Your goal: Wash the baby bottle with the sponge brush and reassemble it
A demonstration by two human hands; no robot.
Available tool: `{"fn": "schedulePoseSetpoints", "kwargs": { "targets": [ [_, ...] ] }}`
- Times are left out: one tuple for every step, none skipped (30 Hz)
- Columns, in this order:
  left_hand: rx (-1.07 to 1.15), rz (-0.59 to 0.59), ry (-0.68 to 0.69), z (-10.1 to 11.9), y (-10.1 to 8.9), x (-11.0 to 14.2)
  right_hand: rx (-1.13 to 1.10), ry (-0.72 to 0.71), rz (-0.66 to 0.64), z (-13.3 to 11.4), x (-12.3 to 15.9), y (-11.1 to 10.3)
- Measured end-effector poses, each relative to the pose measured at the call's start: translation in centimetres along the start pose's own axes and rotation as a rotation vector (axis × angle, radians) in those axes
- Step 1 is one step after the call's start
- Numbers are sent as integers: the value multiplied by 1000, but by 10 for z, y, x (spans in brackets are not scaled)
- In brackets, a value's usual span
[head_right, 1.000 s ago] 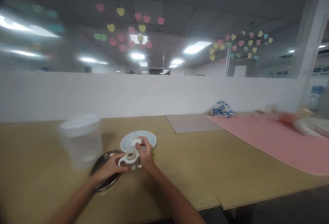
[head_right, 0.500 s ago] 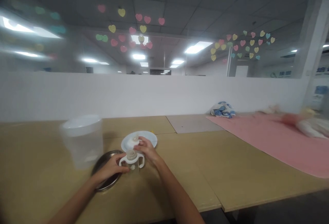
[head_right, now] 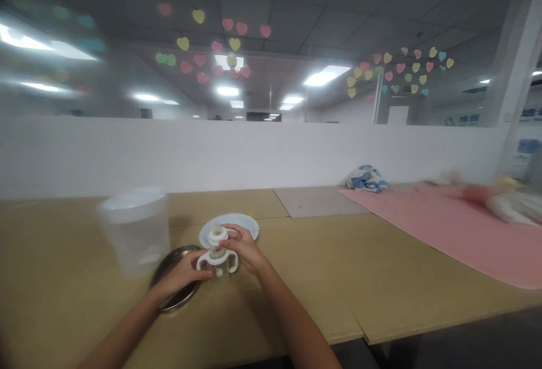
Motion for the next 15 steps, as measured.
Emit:
{"fn": "schedulePoseSetpoints", "kwargs": {
  "targets": [
    [4,-1,1,0,0,0,-16,-2,0,-1,0,0],
    [12,-2,3,1,1,0,-33,-11,7,-2,0,-1],
    [18,-5,5,2,1,1,-49,-27,20,-4,-1,-2],
    [21,-4,4,4,1,1,-62,-50,42,-6,-1,-4],
    [20,-2,1,5,2,2,-70,-76,69,-7,-2,-6],
    [16,1,-5,6,2,2,-74,-98,99,-9,-3,-9],
    [13,2,-10,7,2,2,-75,-113,125,-10,-4,-11],
    [14,1,-12,8,2,3,-76,-121,146,-11,-4,-13],
    [18,-2,-11,8,2,3,-81,-121,158,-12,-5,-15],
    [23,-5,-7,8,2,2,-90,-115,162,-12,-5,-16],
    [24,-8,-2,7,2,2,-105,-104,156,-11,-5,-16],
    [21,-6,2,6,2,2,-126,-90,143,-11,-5,-16],
    [15,-4,3,6,2,2,-150,-76,129,-10,-5,-15],
    [8,-2,2,5,2,2,-176,-64,115,-8,-5,-15],
    [3,-1,0,5,2,1,-201,-56,101,-7,-5,-15]
  ]
}}
Point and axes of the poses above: each hand's wrist, its own x-axis away from the middle knuckle, its own y-axis out of the palm, z = x × y, the point moved 1 cm from there along -x, towards the middle knuckle, and after that the axes turned 3 degrees about -z, right-handed, at the moved point
